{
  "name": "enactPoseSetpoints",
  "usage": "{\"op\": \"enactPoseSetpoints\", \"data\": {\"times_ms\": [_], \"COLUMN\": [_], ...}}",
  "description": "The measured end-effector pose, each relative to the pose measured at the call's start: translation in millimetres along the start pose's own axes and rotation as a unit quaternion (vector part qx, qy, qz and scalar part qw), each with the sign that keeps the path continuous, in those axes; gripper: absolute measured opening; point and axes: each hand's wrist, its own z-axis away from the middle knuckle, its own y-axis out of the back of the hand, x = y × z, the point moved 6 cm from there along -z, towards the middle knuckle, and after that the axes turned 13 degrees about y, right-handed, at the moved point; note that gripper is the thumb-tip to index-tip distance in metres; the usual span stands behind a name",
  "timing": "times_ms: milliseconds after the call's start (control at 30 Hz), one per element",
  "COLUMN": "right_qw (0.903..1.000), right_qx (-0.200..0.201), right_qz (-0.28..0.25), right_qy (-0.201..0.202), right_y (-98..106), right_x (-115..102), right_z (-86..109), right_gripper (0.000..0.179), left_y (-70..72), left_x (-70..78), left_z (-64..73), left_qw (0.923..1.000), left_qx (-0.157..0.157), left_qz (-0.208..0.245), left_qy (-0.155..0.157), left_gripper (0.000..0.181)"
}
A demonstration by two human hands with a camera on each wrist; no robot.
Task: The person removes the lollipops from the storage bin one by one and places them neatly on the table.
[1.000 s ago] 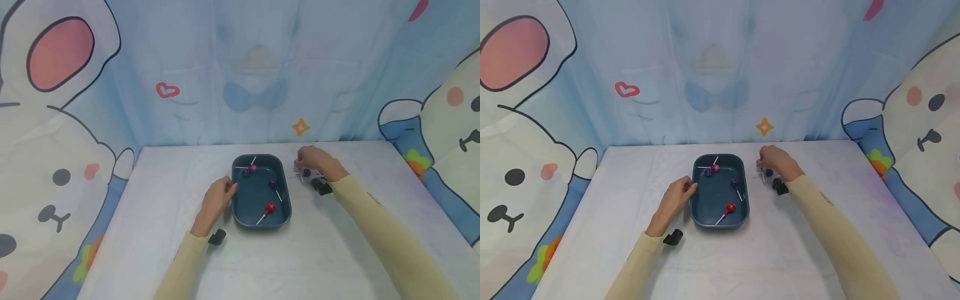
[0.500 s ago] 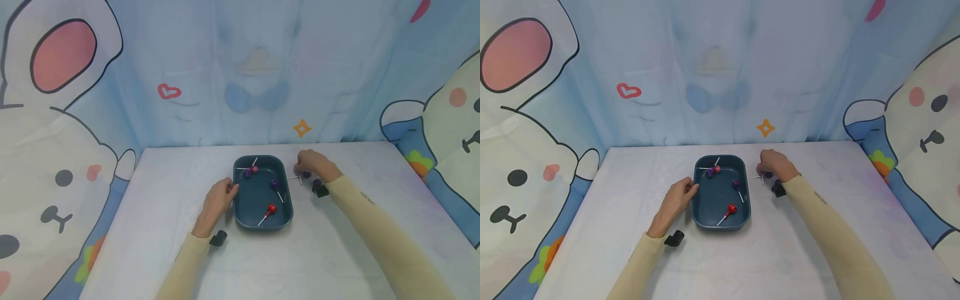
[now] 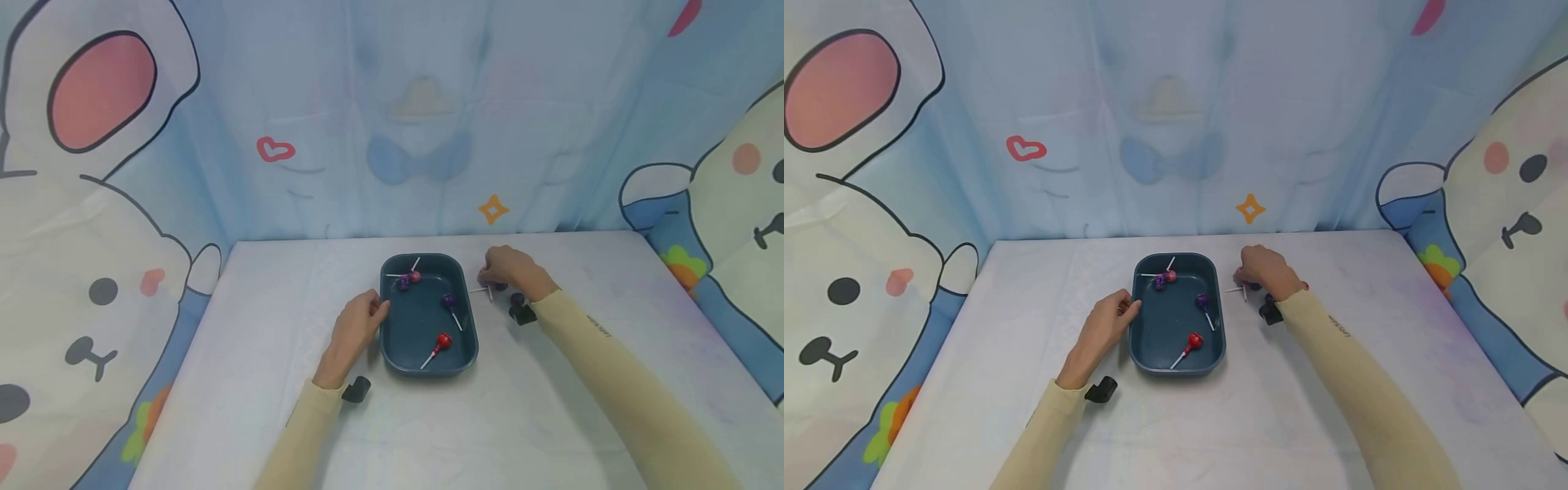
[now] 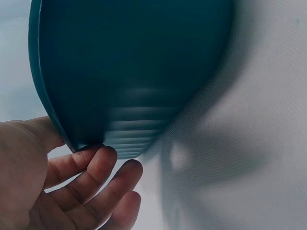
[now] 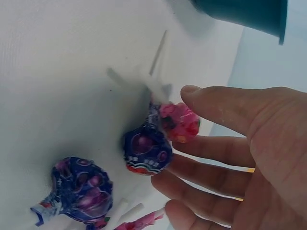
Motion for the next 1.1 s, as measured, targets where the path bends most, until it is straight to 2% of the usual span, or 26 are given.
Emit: {"op": "enactPoseSetpoints", "data": {"times_ms": [167,300,367,600,733,833,1100], "right_qw": [0.9999,0.9994,0.9991,0.9954,0.9933,0.9922,0.9834], "right_qx": [0.010,0.031,0.034,0.046,0.057,0.064,0.092], "right_qz": [0.004,0.012,0.015,0.059,0.078,0.081,0.099], "right_qy": [-0.011,0.007,0.017,0.060,0.064,0.069,0.121], "right_y": [4,12,16,29,32,34,36], "right_x": [-6,-17,-24,-54,-64,-71,-98], "right_z": [1.6,4.5,6.4,13.4,18.0,20.3,24.0], "right_gripper": [0.038,0.056,0.059,0.057,0.055,0.054,0.048], "left_y": [1.1,1.8,1.9,1.5,0.9,0.7,-0.4], "left_x": [0.2,-0.3,-0.7,-1.3,-0.9,-0.6,0.1], "left_z": [0.6,0.4,0.2,-0.8,-0.6,0.2,0.2], "left_qw": [1.0000,1.0000,1.0000,1.0000,1.0000,1.0000,1.0000], "left_qx": [-0.002,-0.001,-0.001,-0.001,-0.002,-0.004,-0.005], "left_qz": [0.004,0.005,0.006,0.006,0.007,0.007,0.003], "left_qy": [-0.001,0.001,0.002,0.003,0.002,0.002,0.004], "left_gripper": [0.025,0.025,0.025,0.025,0.024,0.024,0.024]}}
